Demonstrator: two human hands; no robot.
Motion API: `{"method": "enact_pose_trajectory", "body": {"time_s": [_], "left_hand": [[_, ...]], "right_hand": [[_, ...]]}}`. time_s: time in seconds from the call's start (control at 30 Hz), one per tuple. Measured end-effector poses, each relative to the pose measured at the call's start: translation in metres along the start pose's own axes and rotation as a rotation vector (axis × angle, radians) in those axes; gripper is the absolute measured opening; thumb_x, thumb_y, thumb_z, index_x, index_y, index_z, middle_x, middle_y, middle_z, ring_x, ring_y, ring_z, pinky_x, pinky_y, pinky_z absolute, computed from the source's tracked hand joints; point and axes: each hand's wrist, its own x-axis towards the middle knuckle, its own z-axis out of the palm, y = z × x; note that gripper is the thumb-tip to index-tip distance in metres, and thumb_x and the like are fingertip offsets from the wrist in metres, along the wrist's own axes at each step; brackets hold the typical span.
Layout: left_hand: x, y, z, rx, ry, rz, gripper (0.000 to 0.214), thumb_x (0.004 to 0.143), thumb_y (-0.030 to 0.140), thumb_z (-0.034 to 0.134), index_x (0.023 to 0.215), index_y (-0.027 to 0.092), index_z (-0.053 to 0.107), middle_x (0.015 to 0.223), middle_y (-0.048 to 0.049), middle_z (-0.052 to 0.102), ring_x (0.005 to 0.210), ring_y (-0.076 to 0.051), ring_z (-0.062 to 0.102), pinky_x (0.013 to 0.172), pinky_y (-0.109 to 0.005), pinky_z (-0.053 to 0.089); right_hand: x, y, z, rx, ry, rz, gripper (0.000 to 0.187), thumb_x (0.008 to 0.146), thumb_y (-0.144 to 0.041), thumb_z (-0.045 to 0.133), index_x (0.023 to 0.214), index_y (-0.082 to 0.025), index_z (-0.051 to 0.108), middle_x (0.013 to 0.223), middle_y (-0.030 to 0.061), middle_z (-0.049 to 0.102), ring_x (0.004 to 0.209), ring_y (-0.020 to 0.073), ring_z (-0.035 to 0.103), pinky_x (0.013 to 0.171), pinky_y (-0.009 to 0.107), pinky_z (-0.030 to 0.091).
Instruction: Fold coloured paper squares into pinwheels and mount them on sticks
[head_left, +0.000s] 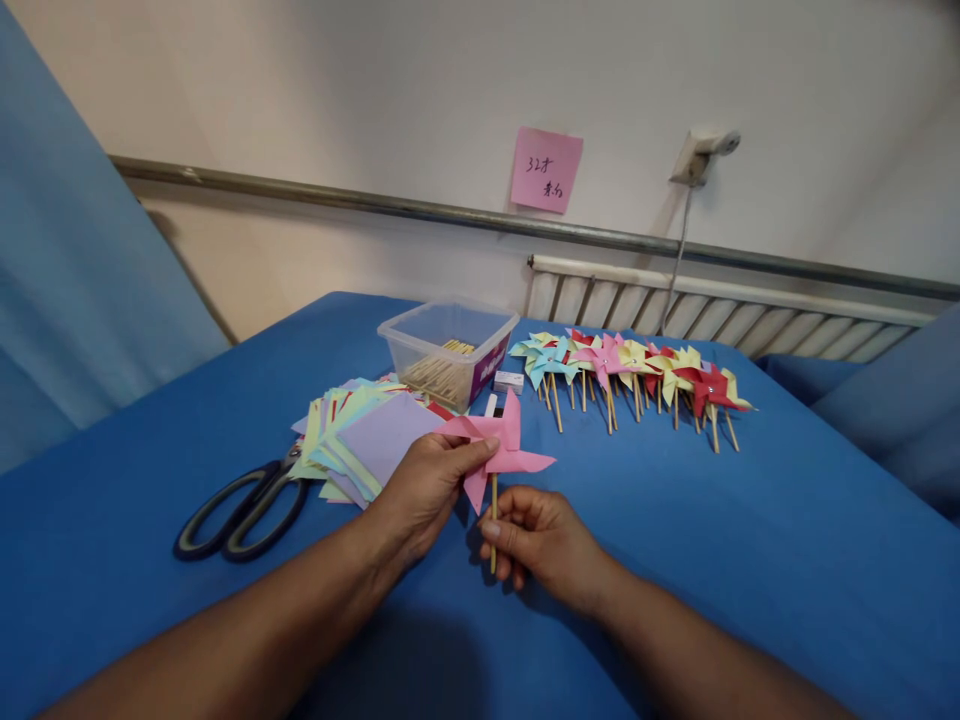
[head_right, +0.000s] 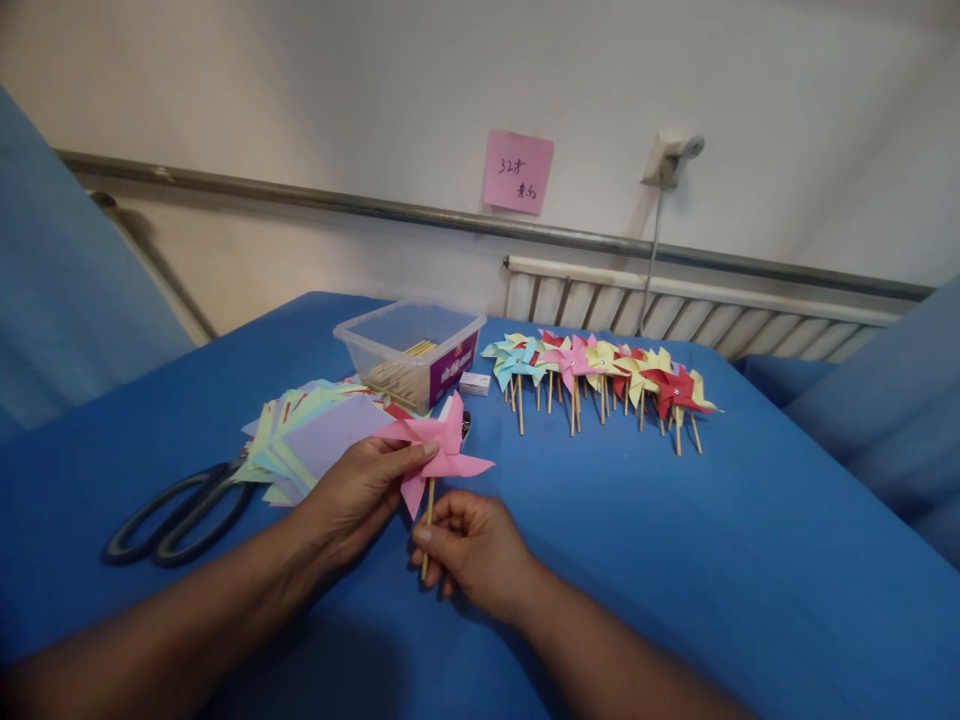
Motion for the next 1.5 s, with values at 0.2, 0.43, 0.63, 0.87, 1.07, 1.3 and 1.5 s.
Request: {"method": "enact_pose_trajectory", "body": {"time_s": [0.2, 0.43, 0.63, 0.87, 1.07, 1.3, 1.5], "left_hand": [[0.0, 0.0, 0.0, 0.0, 0.011, -0.004, 0.023, 0.063, 0.03, 0.077, 0.067, 0.01, 0.067, 0.062, -0.0073, 0.066, 0.054, -0.015, 0.056, 0.053, -0.027, 0.04], [0.0, -0.001, -0.001, -0.006, 0.018, 0.001, 0.024, 0.064, 0.031, 0.077, 0.065, 0.01, 0.067, 0.058, -0.0058, 0.064, 0.05, -0.014, 0.054, 0.05, -0.027, 0.038], [-0.002, 0.002, 0.001, -0.068, -0.024, 0.004, 0.022, 0.07, 0.032, 0.074, 0.069, 0.012, 0.066, 0.062, -0.0041, 0.064, 0.054, -0.014, 0.055, 0.054, -0.026, 0.041], [-0.002, 0.002, 0.001, -0.163, -0.12, 0.009, 0.025, 0.083, 0.036, 0.057, 0.075, 0.014, 0.065, 0.069, -0.0044, 0.065, 0.062, -0.015, 0.058, 0.062, -0.027, 0.046], [0.0, 0.002, 0.001, -0.091, -0.076, 0.042, 0.023, 0.076, 0.034, 0.066, 0.066, 0.013, 0.064, 0.062, -0.0033, 0.062, 0.057, -0.013, 0.055, 0.057, -0.025, 0.044], [0.007, -0.002, -0.004, 0.058, 0.054, 0.064, 0.027, 0.066, 0.037, 0.075, 0.066, 0.011, 0.067, 0.055, -0.002, 0.061, 0.048, -0.012, 0.051, 0.047, -0.024, 0.038], [0.01, 0.003, -0.004, 0.039, 0.132, 0.11, 0.027, 0.061, 0.036, 0.079, 0.069, 0.013, 0.068, 0.057, -0.0016, 0.063, 0.048, -0.012, 0.052, 0.045, -0.022, 0.036]], "right_hand": [[0.0, 0.001, 0.0, -0.016, 0.017, -0.006, 0.043, 0.067, -0.055, 0.072, 0.074, -0.016, 0.055, 0.061, -0.0012, 0.063, 0.043, 0.0074, 0.054, 0.039, 0.018, 0.038], [0.002, 0.005, 0.0, 0.041, 0.068, -0.004, 0.046, 0.062, -0.052, 0.076, 0.076, -0.018, 0.05, 0.06, -0.002, 0.065, 0.042, 0.0088, 0.055, 0.038, 0.018, 0.038], [0.004, 0.004, -0.003, 0.057, 0.11, -0.032, 0.044, 0.062, -0.051, 0.077, 0.075, -0.018, 0.049, 0.06, -0.0021, 0.065, 0.041, 0.0077, 0.054, 0.037, 0.017, 0.037], [0.006, 0.003, -0.008, 0.08, 0.138, -0.072, 0.043, 0.064, -0.05, 0.076, 0.075, -0.018, 0.05, 0.061, -0.0008, 0.066, 0.041, 0.0074, 0.053, 0.037, 0.017, 0.037], [0.005, 0.002, -0.008, 0.055, 0.133, -0.055, 0.045, 0.062, -0.052, 0.076, 0.075, -0.018, 0.049, 0.059, -0.0026, 0.065, 0.04, 0.007, 0.052, 0.037, 0.017, 0.036], [0.007, 0.0, -0.004, -0.008, 0.098, -0.03, 0.05, 0.057, -0.057, 0.076, 0.073, -0.018, 0.049, 0.056, -0.0039, 0.062, 0.039, 0.0073, 0.051, 0.037, 0.018, 0.034], [0.01, -0.001, -0.002, -0.135, 0.14, -0.008, 0.033, 0.066, -0.04, 0.076, 0.068, -0.018, 0.053, 0.056, -0.0045, 0.059, 0.042, 0.0067, 0.049, 0.042, 0.02, 0.036]]}}
